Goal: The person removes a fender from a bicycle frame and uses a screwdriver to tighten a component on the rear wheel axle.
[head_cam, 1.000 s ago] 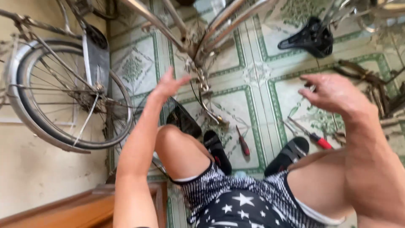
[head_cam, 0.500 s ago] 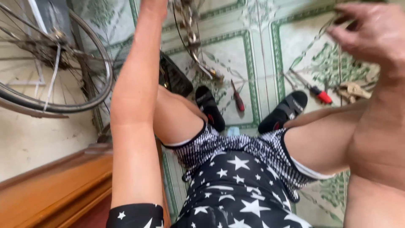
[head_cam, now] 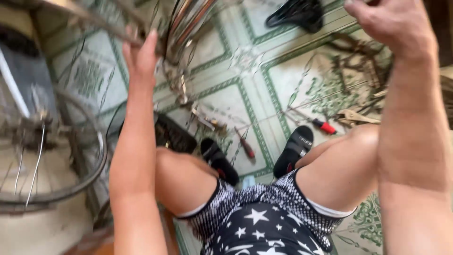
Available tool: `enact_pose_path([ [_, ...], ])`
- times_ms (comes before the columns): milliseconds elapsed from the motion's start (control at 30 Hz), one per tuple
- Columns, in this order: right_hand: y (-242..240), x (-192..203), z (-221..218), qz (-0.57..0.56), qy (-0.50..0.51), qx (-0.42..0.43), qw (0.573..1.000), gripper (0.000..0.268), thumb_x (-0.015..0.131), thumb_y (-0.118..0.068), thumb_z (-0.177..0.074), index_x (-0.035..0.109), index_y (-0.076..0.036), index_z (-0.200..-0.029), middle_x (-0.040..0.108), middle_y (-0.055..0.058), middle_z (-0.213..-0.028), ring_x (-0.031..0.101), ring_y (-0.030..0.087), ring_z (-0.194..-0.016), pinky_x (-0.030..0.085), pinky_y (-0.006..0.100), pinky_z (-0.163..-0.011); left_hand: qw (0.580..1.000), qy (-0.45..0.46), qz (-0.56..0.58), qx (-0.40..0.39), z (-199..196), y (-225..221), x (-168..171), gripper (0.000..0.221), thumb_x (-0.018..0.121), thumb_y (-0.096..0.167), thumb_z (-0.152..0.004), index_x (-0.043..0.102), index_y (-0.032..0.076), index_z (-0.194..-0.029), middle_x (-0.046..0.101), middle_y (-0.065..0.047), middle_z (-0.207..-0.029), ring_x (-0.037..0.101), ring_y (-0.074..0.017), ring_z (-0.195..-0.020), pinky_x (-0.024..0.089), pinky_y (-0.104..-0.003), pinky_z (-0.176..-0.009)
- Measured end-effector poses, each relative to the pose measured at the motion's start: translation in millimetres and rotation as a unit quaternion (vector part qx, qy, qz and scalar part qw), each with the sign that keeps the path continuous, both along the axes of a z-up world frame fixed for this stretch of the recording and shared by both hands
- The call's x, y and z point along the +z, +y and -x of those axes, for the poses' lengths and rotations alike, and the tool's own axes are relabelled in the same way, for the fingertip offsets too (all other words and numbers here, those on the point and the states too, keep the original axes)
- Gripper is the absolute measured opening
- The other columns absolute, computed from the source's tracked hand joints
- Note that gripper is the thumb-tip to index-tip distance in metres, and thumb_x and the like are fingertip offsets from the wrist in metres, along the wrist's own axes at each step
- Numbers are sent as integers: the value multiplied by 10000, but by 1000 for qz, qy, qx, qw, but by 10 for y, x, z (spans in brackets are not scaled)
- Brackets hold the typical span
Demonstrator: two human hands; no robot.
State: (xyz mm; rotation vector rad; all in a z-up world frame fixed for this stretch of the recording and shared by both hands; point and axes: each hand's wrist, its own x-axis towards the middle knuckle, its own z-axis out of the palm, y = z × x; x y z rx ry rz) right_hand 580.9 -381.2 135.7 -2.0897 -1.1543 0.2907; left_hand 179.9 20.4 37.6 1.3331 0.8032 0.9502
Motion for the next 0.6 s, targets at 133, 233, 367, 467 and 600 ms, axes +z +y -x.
enact_pose_path([
  [133, 153, 14, -242, -210, 219, -115, 946, 231, 693, -156, -1050, 696, -96, -1273, 732, 25, -1071, 714, 114, -864, 627, 287, -715, 999, 33, -23, -8, -6, -223, 193, 715, 736, 160, -994, 381, -40, -1582, 599, -156, -1426, 662, -235, -1133, 635, -357, -777],
  [233, 381, -299, -368, -285, 340, -67, 894, 369, 716, -58, -999, 663, -83, -1363, 703, 66, -1168, 701, 161, -919, 635, 318, -781, 995, 82, -27, 42, -78, -324, 325, 777, 716, 141, -962, 241, -31, -1552, 551, -105, -1427, 680, -229, -1105, 631, -357, -710],
  [367, 691, -639, -545, -230, 277, -138, 922, 368, 747, -128, -938, 632, -80, -1285, 701, 20, -1204, 708, 181, -1038, 618, 337, -778, 997, 74, -2, 25, -18, -468, 460, 780, 686, 114, -1004, 195, -59, -1585, 560, -173, -1422, 680, -231, -1072, 624, -333, -730],
  [467, 955, -767, -796, -209, 275, -127, 930, 308, 762, -186, -948, 669, -74, -1219, 712, 15, -1176, 686, 187, -1105, 590, 369, -867, 993, 110, -27, 16, -25, -491, 544, 675, 677, 105, -1071, 283, -140, -1561, 593, -263, -1399, 682, -238, -1078, 624, -325, -768],
  [600, 1300, -1170, -1104, -212, 320, -125, 915, 271, 755, -226, -943, 692, -83, -1165, 724, 25, -1151, 688, 193, -1110, 572, 386, -921, 990, 117, -72, 5, -27, -520, 619, 737, 639, 68, -1042, 169, -118, -1578, 568, -224, -1448, 686, -222, -1075, 623, -292, -743],
])
